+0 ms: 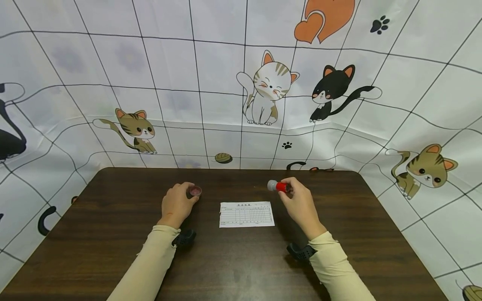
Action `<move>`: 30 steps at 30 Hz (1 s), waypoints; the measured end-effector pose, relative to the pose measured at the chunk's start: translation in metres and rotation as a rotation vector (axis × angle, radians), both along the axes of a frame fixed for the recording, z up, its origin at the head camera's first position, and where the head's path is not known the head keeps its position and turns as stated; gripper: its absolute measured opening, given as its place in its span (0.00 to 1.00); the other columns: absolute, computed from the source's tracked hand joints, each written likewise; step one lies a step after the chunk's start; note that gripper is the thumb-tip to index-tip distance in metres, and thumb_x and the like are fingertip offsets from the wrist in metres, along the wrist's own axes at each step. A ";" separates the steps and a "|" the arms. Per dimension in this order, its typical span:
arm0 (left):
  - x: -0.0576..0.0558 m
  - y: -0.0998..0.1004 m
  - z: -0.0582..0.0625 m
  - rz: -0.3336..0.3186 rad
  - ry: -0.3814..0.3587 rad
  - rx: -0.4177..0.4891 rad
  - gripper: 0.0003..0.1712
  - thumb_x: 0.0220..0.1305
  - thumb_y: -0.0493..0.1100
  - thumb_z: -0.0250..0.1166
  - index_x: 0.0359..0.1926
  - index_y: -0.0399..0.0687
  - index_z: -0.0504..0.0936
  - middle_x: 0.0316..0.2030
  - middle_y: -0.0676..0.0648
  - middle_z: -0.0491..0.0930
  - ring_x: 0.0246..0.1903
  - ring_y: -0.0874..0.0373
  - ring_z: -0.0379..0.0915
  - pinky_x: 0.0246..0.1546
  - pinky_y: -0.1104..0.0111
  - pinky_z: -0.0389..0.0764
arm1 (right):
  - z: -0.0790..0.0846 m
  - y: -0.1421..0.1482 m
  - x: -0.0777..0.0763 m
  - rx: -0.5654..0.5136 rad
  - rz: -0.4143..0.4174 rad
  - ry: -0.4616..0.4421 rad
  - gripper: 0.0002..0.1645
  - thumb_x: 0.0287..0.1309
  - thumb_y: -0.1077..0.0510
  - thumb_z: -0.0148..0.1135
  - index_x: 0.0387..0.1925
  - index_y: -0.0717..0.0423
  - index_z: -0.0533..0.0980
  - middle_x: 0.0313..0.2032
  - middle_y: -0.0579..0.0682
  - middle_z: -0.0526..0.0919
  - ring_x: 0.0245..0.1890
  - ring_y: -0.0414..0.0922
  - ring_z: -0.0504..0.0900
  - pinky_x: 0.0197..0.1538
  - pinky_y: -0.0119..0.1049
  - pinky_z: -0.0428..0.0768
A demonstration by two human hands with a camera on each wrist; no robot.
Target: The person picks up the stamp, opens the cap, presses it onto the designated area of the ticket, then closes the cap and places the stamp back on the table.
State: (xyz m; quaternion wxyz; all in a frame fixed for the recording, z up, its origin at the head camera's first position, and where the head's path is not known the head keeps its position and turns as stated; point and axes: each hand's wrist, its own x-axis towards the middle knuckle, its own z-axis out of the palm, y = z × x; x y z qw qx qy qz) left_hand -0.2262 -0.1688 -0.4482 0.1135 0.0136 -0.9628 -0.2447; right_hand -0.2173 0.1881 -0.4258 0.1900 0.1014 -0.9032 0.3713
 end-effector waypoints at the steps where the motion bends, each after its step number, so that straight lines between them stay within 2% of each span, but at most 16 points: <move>1: 0.000 0.000 -0.001 -0.001 -0.006 -0.001 0.26 0.65 0.45 0.74 0.61 0.40 0.82 0.50 0.34 0.83 0.49 0.36 0.80 0.48 0.42 0.80 | 0.000 0.000 0.000 0.000 0.000 -0.004 0.19 0.60 0.66 0.73 0.52 0.62 0.79 0.46 0.59 0.87 0.44 0.54 0.86 0.52 0.52 0.85; 12: 0.000 -0.002 -0.002 -0.003 -0.021 0.016 0.26 0.64 0.44 0.74 0.60 0.40 0.81 0.47 0.35 0.84 0.46 0.38 0.81 0.45 0.45 0.82 | 0.000 0.000 0.000 -0.010 0.004 -0.003 0.19 0.60 0.66 0.73 0.52 0.62 0.79 0.46 0.59 0.87 0.44 0.53 0.86 0.52 0.51 0.86; 22: 0.002 -0.004 -0.004 0.000 -0.098 0.004 0.25 0.64 0.46 0.75 0.58 0.40 0.83 0.48 0.35 0.83 0.46 0.38 0.80 0.43 0.46 0.82 | 0.001 -0.001 0.001 -0.005 0.017 -0.005 0.19 0.60 0.66 0.73 0.52 0.62 0.79 0.45 0.59 0.87 0.43 0.54 0.86 0.51 0.51 0.86; 28: 0.001 -0.005 -0.001 -0.013 -0.121 0.007 0.34 0.65 0.46 0.74 0.67 0.39 0.75 0.55 0.32 0.80 0.52 0.34 0.77 0.48 0.42 0.81 | 0.001 0.000 -0.001 -0.005 0.006 0.001 0.19 0.60 0.66 0.73 0.52 0.62 0.79 0.45 0.59 0.87 0.42 0.53 0.86 0.51 0.51 0.86; 30: 0.001 -0.003 0.003 -0.030 -0.102 0.005 0.36 0.65 0.46 0.73 0.70 0.38 0.73 0.58 0.31 0.77 0.56 0.33 0.75 0.50 0.41 0.80 | 0.001 0.000 -0.001 -0.004 0.006 0.004 0.19 0.60 0.66 0.73 0.52 0.62 0.79 0.45 0.59 0.87 0.43 0.53 0.86 0.51 0.51 0.86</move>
